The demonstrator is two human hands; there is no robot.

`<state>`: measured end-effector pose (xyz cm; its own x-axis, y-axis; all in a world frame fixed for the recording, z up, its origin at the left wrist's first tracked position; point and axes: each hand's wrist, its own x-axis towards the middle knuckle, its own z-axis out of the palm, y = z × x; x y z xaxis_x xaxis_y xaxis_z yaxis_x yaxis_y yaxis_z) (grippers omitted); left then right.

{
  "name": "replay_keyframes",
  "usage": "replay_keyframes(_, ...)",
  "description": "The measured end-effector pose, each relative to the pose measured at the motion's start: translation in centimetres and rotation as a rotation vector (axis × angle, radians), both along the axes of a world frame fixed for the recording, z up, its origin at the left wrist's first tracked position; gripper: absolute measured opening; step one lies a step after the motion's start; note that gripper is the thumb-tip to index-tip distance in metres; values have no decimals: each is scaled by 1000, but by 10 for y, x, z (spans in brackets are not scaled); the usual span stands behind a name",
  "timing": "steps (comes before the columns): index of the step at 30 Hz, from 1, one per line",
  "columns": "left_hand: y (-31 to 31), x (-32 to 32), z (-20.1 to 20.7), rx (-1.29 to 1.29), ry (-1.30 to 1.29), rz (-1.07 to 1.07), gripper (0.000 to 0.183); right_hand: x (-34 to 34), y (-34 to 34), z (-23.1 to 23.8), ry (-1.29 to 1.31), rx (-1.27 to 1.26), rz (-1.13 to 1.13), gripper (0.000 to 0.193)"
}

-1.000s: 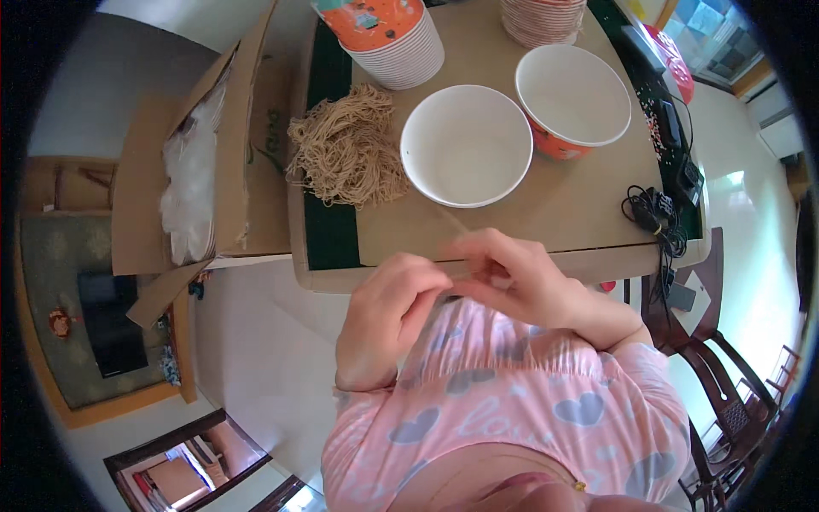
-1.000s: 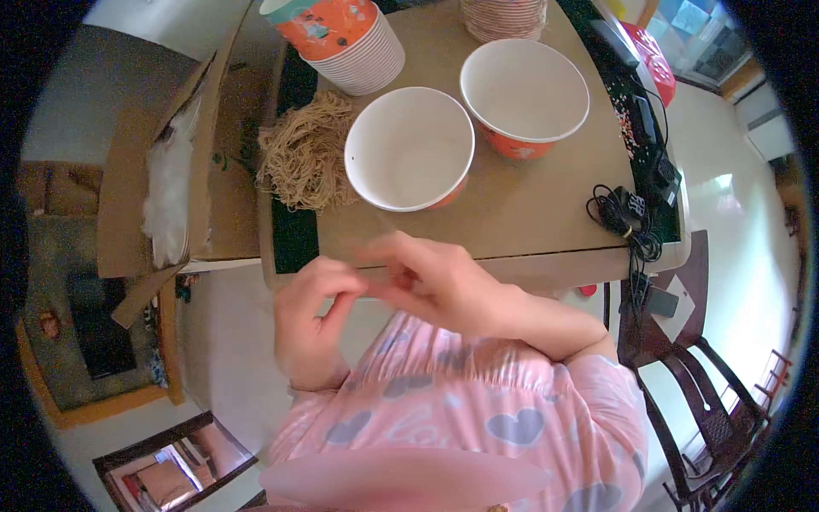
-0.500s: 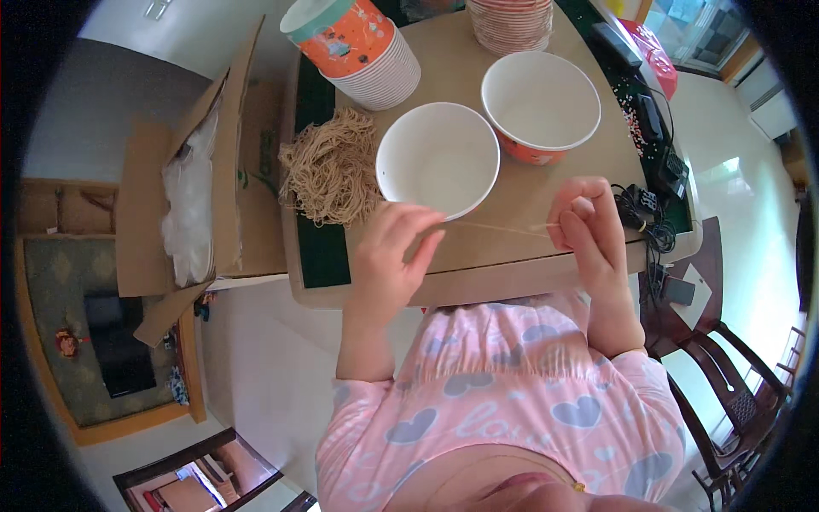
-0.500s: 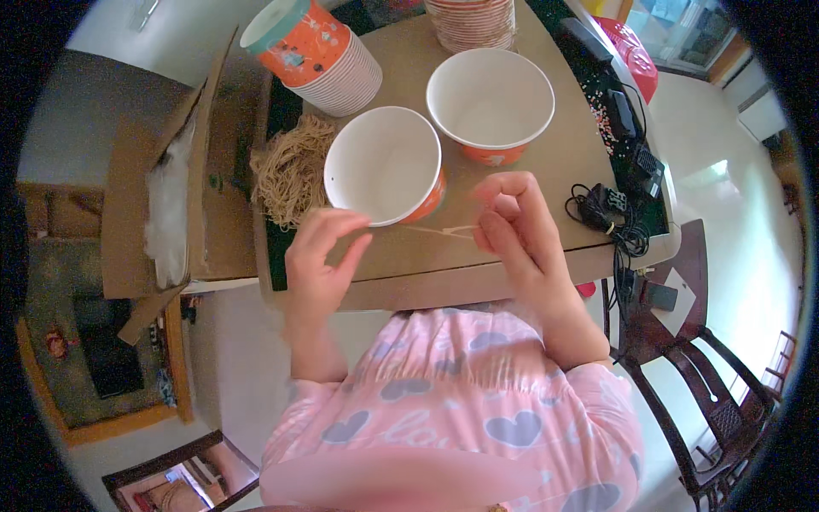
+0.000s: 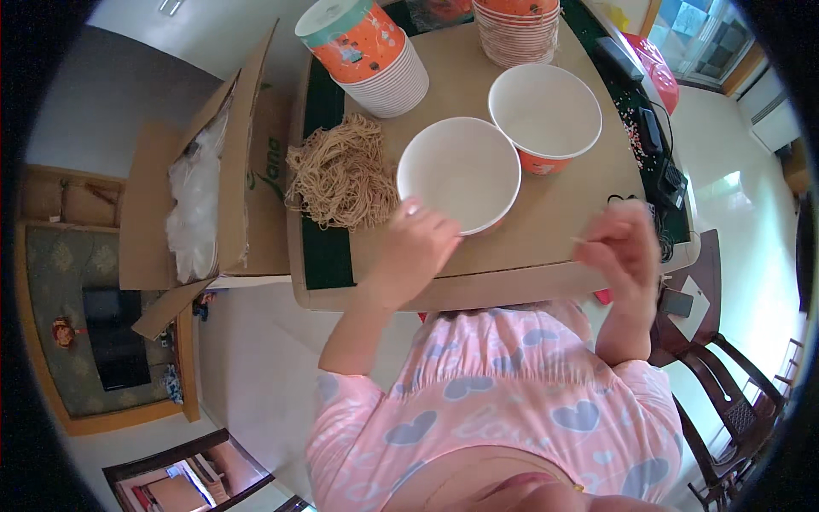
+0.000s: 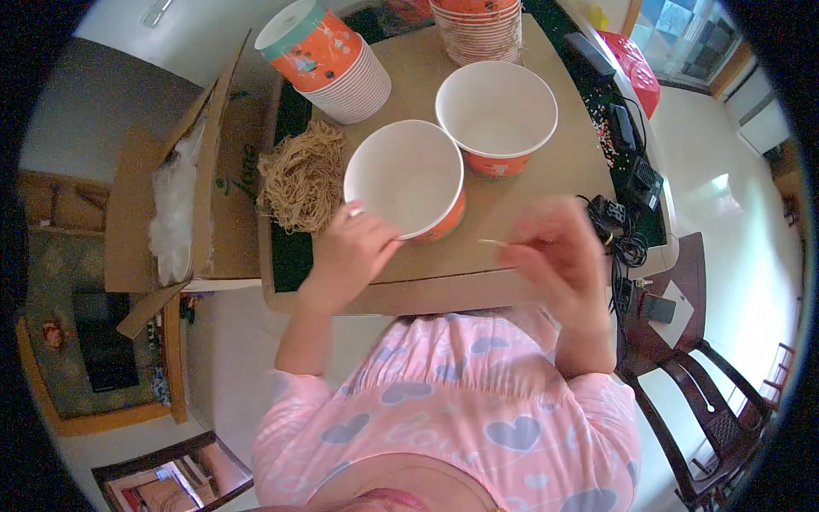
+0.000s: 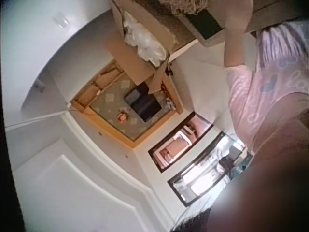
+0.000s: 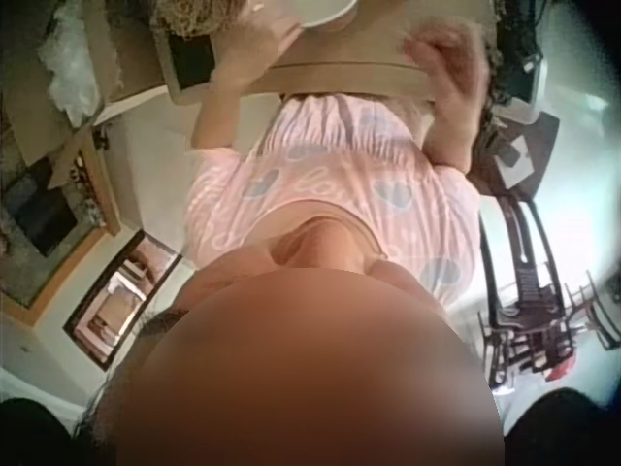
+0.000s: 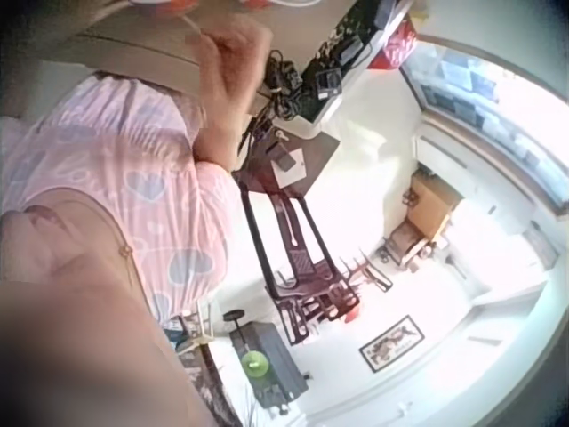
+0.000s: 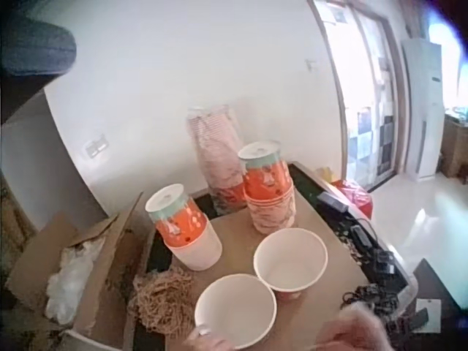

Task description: Attaching string handles to decorative Halloween-themed paper cups.

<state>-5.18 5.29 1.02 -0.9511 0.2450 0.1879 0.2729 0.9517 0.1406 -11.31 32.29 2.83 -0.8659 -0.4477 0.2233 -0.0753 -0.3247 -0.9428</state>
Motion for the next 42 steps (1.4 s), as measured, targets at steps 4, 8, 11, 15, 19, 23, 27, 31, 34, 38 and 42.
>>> replay_keyframes(4, 27, -23, -22, 197, -13, 141, 11, -10, -40, -43, -163, 111, 230, 30)
replay_keyframes(8, 38, -31, -32, 473, 92, 252, 11, -17, -57, -78, -154, -5, 151, 23)
replay_keyframes(11, 37, -27, -22, 521, 410, 194, 13, -13, -57, -76, -192, 5, 83, 21)
replay_keyframes(15, 40, 10, -8, 1069, -101, 376, 35, 0, -59, -72, -88, 91, 149, 20)
replay_keyframes(19, 41, 13, -23, 1164, -256, 348, 34, 8, -69, -62, 200, 105, 155, 19)
replay_keyframes(23, 40, 17, -22, 1181, -265, 326, 34, 9, -69, -57, 128, 165, 173, 17)
replay_keyframes(27, 39, 25, -30, 1074, -266, 320, 25, 8, -69, -65, 176, 316, 190, 12)
replay_keyframes(31, 38, 32, -38, 1096, -251, 295, 16, 14, -74, -72, 173, 293, 171, 9)
replay_keyframes(34, 36, 35, -39, 1121, -247, 318, 12, 17, -78, -78, 31, 271, 154, 9)
replay_keyframes(38, 34, 33, -39, 1102, -234, 322, 9, 16, -81, -84, -52, 327, 149, 8)
replay_keyframes(42, 36, 31, -35, 965, -171, 334, 5, 14, -85, -91, -54, 326, 137, 6)
